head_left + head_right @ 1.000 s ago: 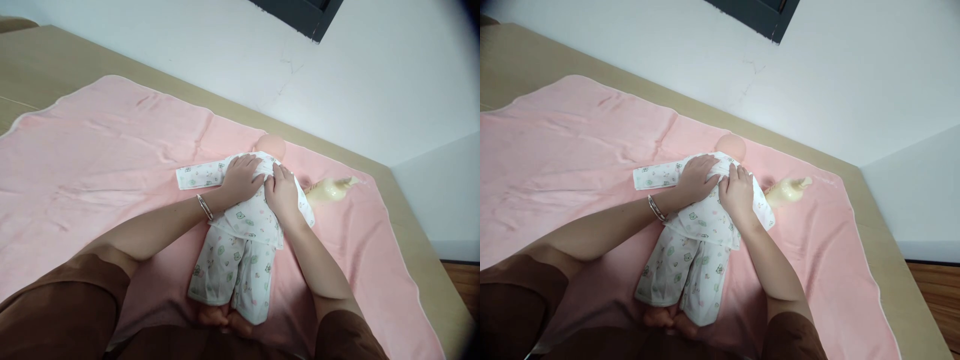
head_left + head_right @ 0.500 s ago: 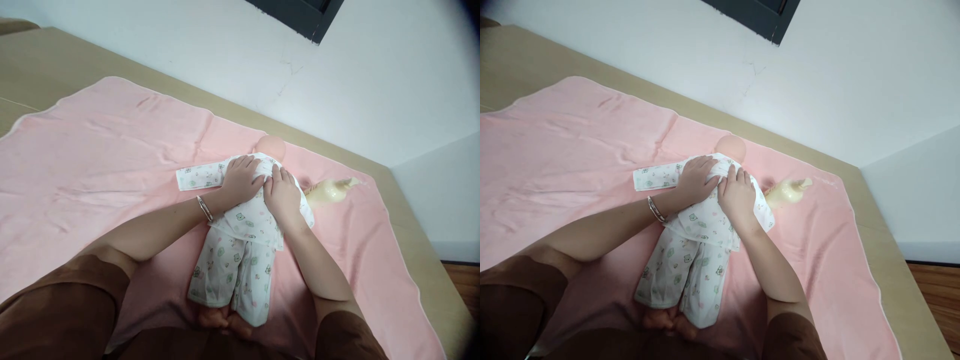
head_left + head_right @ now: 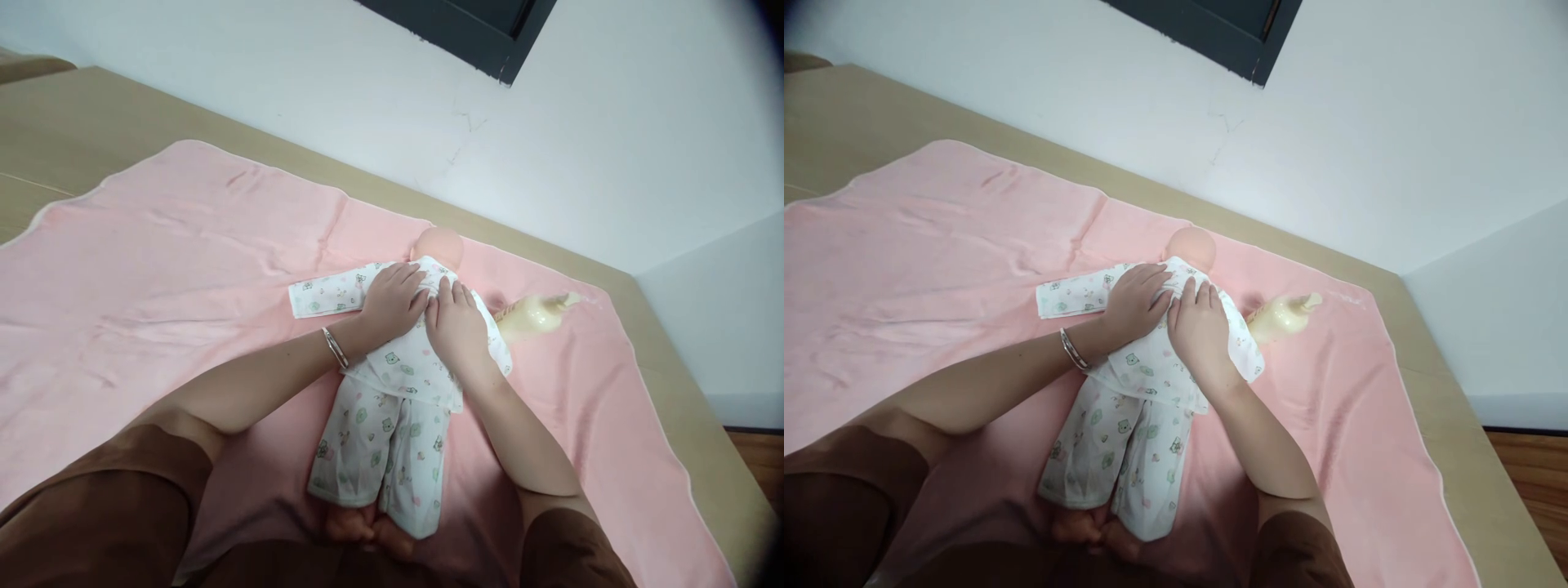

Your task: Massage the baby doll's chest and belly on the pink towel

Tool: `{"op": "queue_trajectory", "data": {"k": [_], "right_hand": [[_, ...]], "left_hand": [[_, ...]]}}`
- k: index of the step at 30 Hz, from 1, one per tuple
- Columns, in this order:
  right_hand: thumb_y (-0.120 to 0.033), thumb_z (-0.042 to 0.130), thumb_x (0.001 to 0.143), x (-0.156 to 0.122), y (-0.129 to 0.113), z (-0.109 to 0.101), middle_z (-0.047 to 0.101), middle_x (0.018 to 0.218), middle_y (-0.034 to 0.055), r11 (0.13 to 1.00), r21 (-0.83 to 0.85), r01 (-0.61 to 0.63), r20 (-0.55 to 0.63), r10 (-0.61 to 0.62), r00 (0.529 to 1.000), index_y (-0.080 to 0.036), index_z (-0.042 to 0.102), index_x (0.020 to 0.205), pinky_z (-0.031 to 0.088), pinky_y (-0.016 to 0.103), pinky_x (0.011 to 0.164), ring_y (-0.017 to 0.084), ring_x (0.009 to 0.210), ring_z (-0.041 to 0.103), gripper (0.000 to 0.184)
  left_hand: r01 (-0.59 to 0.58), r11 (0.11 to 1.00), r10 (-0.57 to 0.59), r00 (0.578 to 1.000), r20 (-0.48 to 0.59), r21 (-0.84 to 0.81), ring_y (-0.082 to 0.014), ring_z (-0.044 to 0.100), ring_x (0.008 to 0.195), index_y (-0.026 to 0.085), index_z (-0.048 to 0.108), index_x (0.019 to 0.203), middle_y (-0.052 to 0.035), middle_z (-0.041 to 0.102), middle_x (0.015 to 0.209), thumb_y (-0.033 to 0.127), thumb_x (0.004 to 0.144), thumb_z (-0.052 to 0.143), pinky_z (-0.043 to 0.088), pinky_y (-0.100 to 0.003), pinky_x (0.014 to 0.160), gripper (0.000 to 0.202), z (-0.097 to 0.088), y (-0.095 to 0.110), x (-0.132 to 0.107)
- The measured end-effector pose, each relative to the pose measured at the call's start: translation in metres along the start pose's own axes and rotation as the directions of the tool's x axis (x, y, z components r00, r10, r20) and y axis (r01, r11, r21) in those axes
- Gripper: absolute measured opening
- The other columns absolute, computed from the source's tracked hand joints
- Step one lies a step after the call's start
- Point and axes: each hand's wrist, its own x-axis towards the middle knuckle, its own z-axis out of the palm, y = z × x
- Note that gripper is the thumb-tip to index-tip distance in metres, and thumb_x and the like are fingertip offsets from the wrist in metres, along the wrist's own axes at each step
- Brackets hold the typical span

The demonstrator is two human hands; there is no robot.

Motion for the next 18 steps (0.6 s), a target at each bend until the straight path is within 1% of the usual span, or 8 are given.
{"op": "queue_trajectory", "data": {"k": [2, 4, 7, 10, 12, 14, 18], "right_hand": [[-0.029, 0.032, 0.102, -0.003, -0.004, -0.003, 0.056, 0.139, 0.0285, 1.000, -0.007, -0.002, 0.015, 0.002, 1.000, 0.001, 0.045, 0.144, 0.040, 0.053, 0.110, 0.038, 0.136, 0.048, 0.054], [-0.031, 0.033, 0.101, -0.002, -0.002, -0.003, 0.054, 0.142, 0.0270, 1.000, 0.019, -0.016, 0.038, 0.016, 0.999, -0.003, 0.044, 0.145, 0.039, 0.055, 0.110, 0.038, 0.138, 0.046, 0.054], [-0.035, 0.037, 0.100, 0.006, 0.006, -0.001, 0.051, 0.147, 0.0228, 0.995, 0.085, -0.047, 0.067, 0.042, 0.997, -0.010, 0.043, 0.148, 0.038, 0.059, 0.109, 0.038, 0.139, 0.043, 0.054], [-0.037, 0.040, 0.099, 0.014, 0.015, 0.002, 0.053, 0.147, 0.0192, 0.987, 0.152, -0.046, 0.054, 0.038, 0.998, -0.014, 0.047, 0.146, 0.037, 0.060, 0.110, 0.036, 0.136, 0.046, 0.053], [-0.036, 0.041, 0.098, 0.016, 0.017, 0.003, 0.054, 0.145, 0.0187, 0.986, 0.163, -0.029, 0.037, 0.023, 0.999, -0.014, 0.048, 0.145, 0.038, 0.058, 0.110, 0.036, 0.134, 0.047, 0.052], [-0.036, 0.038, 0.100, 0.015, 0.015, 0.004, 0.054, 0.145, 0.0199, 0.990, 0.138, -0.020, 0.035, 0.015, 0.999, -0.012, 0.047, 0.146, 0.038, 0.058, 0.109, 0.036, 0.135, 0.047, 0.052], [-0.033, 0.031, 0.102, 0.004, 0.003, 0.002, 0.051, 0.146, 0.0242, 0.999, 0.049, -0.025, 0.023, 0.024, 0.999, -0.007, 0.043, 0.147, 0.038, 0.058, 0.110, 0.037, 0.137, 0.045, 0.053]], "left_hand": [[0.017, 1.000, -0.017, 1.000, 0.001, 0.008, -0.0268, 0.059, 0.121, 0.014, 0.064, 0.118, -0.0133, 0.066, 0.128, 0.027, 0.096, 0.045, 0.044, -0.045, 0.109, 0.032, -0.001, 0.002, -0.001], [0.061, 0.998, -0.061, 0.998, 0.011, 0.005, -0.0277, 0.058, 0.122, 0.015, 0.063, 0.120, -0.0127, 0.066, 0.129, 0.028, 0.095, 0.046, 0.044, -0.046, 0.109, 0.034, -0.001, 0.002, 0.000], [0.107, 0.994, -0.105, 0.994, 0.042, -0.027, -0.0278, 0.055, 0.124, 0.015, 0.060, 0.125, -0.0116, 0.064, 0.130, 0.028, 0.092, 0.048, 0.042, -0.046, 0.111, 0.038, 0.000, 0.001, 0.003], [0.100, 0.994, -0.097, 0.994, 0.057, -0.050, -0.0270, 0.054, 0.126, 0.014, 0.059, 0.126, -0.0120, 0.063, 0.132, 0.027, 0.092, 0.048, 0.041, -0.046, 0.113, 0.038, 0.002, -0.002, 0.005], [0.080, 0.996, -0.078, 0.996, 0.042, -0.045, -0.0263, 0.054, 0.127, 0.013, 0.060, 0.126, -0.0124, 0.063, 0.132, 0.027, 0.094, 0.046, 0.041, -0.045, 0.113, 0.038, 0.003, -0.003, 0.004], [0.058, 0.998, -0.057, 0.998, 0.020, -0.031, -0.0255, 0.056, 0.126, 0.013, 0.061, 0.125, -0.0126, 0.064, 0.132, 0.027, 0.095, 0.045, 0.042, -0.043, 0.113, 0.037, 0.003, -0.002, 0.003], [0.049, 0.999, -0.049, 0.999, 0.024, 0.000, -0.0254, 0.058, 0.124, 0.014, 0.063, 0.122, -0.0119, 0.067, 0.129, 0.026, 0.096, 0.045, 0.044, -0.043, 0.111, 0.034, -0.002, 0.003, 0.001]]}}
